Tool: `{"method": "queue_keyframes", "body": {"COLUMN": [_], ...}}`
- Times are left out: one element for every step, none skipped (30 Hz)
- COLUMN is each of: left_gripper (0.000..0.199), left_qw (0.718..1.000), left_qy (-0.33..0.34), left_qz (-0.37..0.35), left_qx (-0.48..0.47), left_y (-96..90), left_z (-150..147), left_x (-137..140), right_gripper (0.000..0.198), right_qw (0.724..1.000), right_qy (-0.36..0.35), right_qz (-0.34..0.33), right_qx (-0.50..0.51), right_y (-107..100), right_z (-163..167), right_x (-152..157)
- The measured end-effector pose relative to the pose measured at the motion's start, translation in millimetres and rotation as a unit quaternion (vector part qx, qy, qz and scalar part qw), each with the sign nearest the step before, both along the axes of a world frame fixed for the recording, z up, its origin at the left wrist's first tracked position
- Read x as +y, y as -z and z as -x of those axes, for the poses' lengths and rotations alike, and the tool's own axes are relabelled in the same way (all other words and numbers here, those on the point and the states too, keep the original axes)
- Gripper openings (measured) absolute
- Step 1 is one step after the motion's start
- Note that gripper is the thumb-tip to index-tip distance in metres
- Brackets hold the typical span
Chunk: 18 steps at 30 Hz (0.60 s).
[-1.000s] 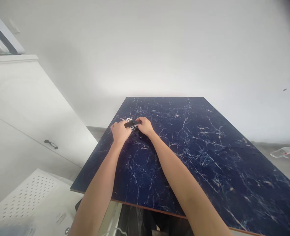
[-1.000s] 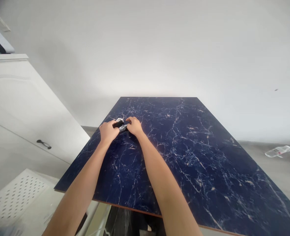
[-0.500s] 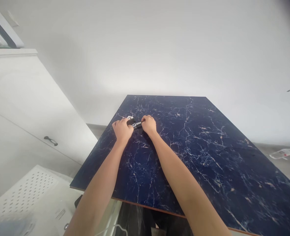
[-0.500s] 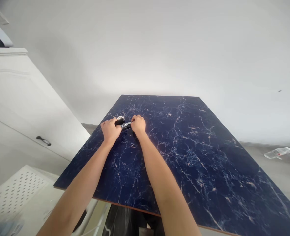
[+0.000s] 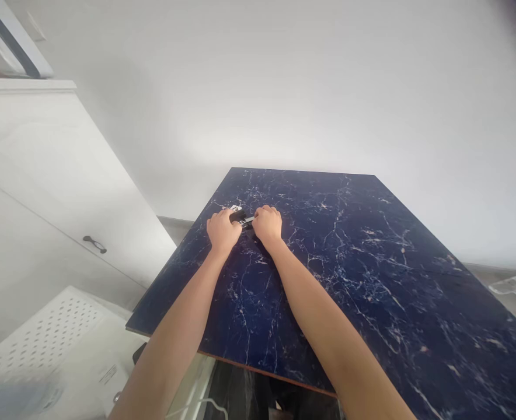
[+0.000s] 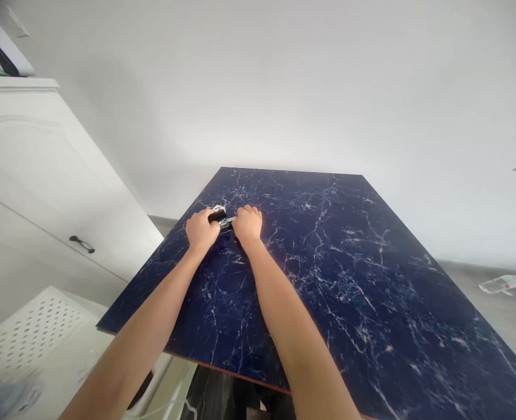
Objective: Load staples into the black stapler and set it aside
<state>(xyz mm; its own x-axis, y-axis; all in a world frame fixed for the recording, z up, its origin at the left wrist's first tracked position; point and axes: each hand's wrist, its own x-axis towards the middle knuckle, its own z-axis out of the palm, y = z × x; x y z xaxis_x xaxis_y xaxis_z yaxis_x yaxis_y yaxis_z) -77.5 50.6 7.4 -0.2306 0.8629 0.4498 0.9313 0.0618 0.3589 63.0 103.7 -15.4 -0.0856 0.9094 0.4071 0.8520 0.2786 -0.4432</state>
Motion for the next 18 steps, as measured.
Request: {"method": "queue_keyframes", "body": {"left_gripper": [0.032, 0.033, 0.033, 0.033, 0.032, 0.032, 0.031, 0.031, 0.031, 0.031, 0.032, 0.032, 0.033, 0.033, 0.033, 0.034, 0.034, 0.034], "left_qw": [1.000, 1.000, 1.000, 1.000, 1.000, 1.000, 1.000, 1.000, 1.000, 1.000, 1.000, 1.000, 1.000, 1.000, 1.000, 1.000, 1.000, 1.000], "left_qy": [-0.004, -0.008, -0.009, -0.009, -0.009, -0.010, -0.010, -0.010, -0.010, -0.011, -0.011, -0.012, -0.012, -0.013, -0.012, -0.011, -0.010, -0.010], "left_qz": [0.004, 0.004, 0.004, 0.004, 0.004, 0.004, 0.004, 0.004, 0.004, 0.004, 0.005, 0.007, 0.010, 0.012, 0.013, 0.012, 0.010, 0.007], "left_qx": [0.004, 0.008, 0.011, 0.013, 0.014, 0.014, 0.015, 0.014, 0.014, 0.013, 0.013, 0.012, 0.012, 0.010, 0.009, 0.007, 0.005, 0.004], "left_y": [-0.7, -1.3, -1.8, -2.1, -2.3, -2.4, -2.5, -2.5, -2.4, -2.4, -2.4, -2.4, -2.4, -2.3, -2.2, -2.1, -2.0, -1.8], "left_z": [-1, -1, -2, -2, -2, -2, -2, -2, -2, -2, -2, -2, -2, -2, -2, -2, -2, -2], "left_x": [-1, -1, -1, -2, -2, -2, -2, -1, -1, -1, -1, -1, -1, -1, -1, -1, -1, -1], "right_gripper": [0.027, 0.028, 0.029, 0.029, 0.027, 0.023, 0.020, 0.018, 0.017, 0.018, 0.019, 0.021, 0.023, 0.024, 0.023, 0.022, 0.021, 0.022], "right_qw": [1.000, 0.999, 0.998, 0.995, 0.992, 0.988, 0.984, 0.981, 0.979, 0.977, 0.975, 0.971, 0.965, 0.960, 0.957, 0.956, 0.959, 0.964], "right_qy": [-0.005, -0.015, -0.031, -0.055, -0.082, -0.109, -0.130, -0.142, -0.145, -0.139, -0.128, -0.117, -0.109, -0.105, -0.106, -0.114, -0.126, -0.137], "right_qz": [0.005, 0.008, 0.007, 0.002, -0.005, -0.011, -0.013, -0.012, -0.007, 0.001, 0.015, 0.031, 0.048, 0.065, 0.077, 0.083, 0.083, 0.078], "right_qx": [0.018, 0.039, 0.062, 0.083, 0.100, 0.111, 0.120, 0.129, 0.141, 0.159, 0.182, 0.207, 0.232, 0.251, 0.260, 0.257, 0.241, 0.215], "right_y": [0, 0, 1, 1, 2, 2, 3, 3, 3, 3, 2, 1, 1, 0, 0, 0, 0, 1], "right_z": [-1, -1, -1, -1, 0, 0, 1, 1, 1, 1, -1, -2, -4, -6, -7, -7, -7, -6], "right_x": [2, 3, 5, 6, 7, 7, 7, 8, 8, 9, 9, 10, 11, 12, 13, 13, 13, 14]}}
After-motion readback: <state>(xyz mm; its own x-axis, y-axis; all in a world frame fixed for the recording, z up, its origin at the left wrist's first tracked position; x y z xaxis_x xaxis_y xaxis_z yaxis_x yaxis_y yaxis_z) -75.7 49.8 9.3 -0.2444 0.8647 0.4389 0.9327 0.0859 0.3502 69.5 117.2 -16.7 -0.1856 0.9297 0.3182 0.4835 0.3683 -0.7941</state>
